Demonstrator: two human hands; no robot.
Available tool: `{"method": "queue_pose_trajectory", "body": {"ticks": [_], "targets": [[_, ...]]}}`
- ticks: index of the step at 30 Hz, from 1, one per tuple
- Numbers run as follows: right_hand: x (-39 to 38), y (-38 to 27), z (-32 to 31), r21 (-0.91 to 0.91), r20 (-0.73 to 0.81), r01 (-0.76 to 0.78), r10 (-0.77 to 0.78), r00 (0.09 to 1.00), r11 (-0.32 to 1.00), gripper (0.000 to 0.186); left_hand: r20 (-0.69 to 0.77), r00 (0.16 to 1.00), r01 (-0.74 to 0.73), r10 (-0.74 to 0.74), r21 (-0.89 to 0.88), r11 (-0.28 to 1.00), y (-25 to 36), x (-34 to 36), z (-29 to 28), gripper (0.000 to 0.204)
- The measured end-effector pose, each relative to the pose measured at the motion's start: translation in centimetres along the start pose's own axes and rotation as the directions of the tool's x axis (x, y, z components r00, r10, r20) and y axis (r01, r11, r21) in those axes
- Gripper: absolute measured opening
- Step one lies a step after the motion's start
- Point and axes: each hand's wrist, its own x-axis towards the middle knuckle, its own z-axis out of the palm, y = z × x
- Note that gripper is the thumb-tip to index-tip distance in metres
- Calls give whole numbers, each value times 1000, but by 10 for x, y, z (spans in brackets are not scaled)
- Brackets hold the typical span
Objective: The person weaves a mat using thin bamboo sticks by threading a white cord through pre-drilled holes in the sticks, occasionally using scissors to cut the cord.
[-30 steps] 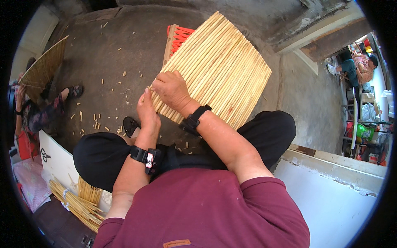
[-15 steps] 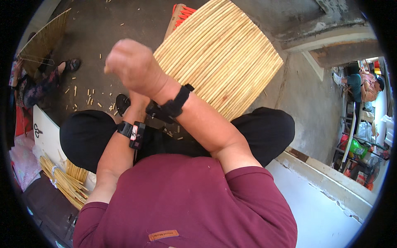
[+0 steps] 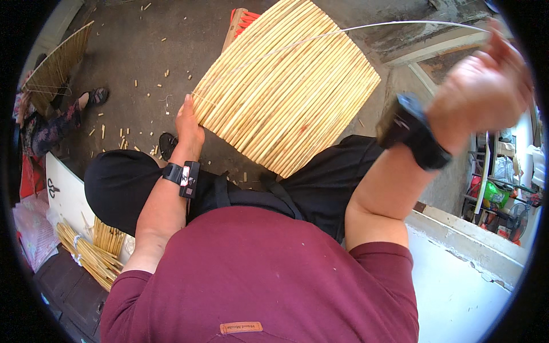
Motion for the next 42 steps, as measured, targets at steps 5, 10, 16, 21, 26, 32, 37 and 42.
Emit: {"method": "queue_pose_trajectory", "body": {"ticks": [5,10,16,21,26,32,37,42], "targets": [[-167,35,24,-379,386,-561,677,627,736,12,2,999,-49,49,4,999,6,-6,3,38],[-317,40,51,-525,518,-608,791,326,595,5,2,994,-111,111,55,992,10,-15,12,37],[-346,33,82,-576,683,-216,609,403,789,12,-14,990,-135,138,120,984,14,-20,16,41],[-350,34,90,-612,725,-124,616,308,781,10,-7,991,-131,133,140,981,19,-26,19,41],[-323,35,92,-292,699,-949,652,-294,-115,10,25,990,-141,140,95,985,16,-22,14,40],[-283,8,82,156,840,-900,535,-97,-407,9,120,986,-118,118,-4,993,26,-34,28,38],[-261,-2,65,10,904,-989,423,-54,-147,15,186,955,-238,232,10,971,51,-41,39,34],[-222,-28,54,-120,886,-993,448,-118,-24,18,321,848,-454,421,34,890,107,-71,60,30]]}}
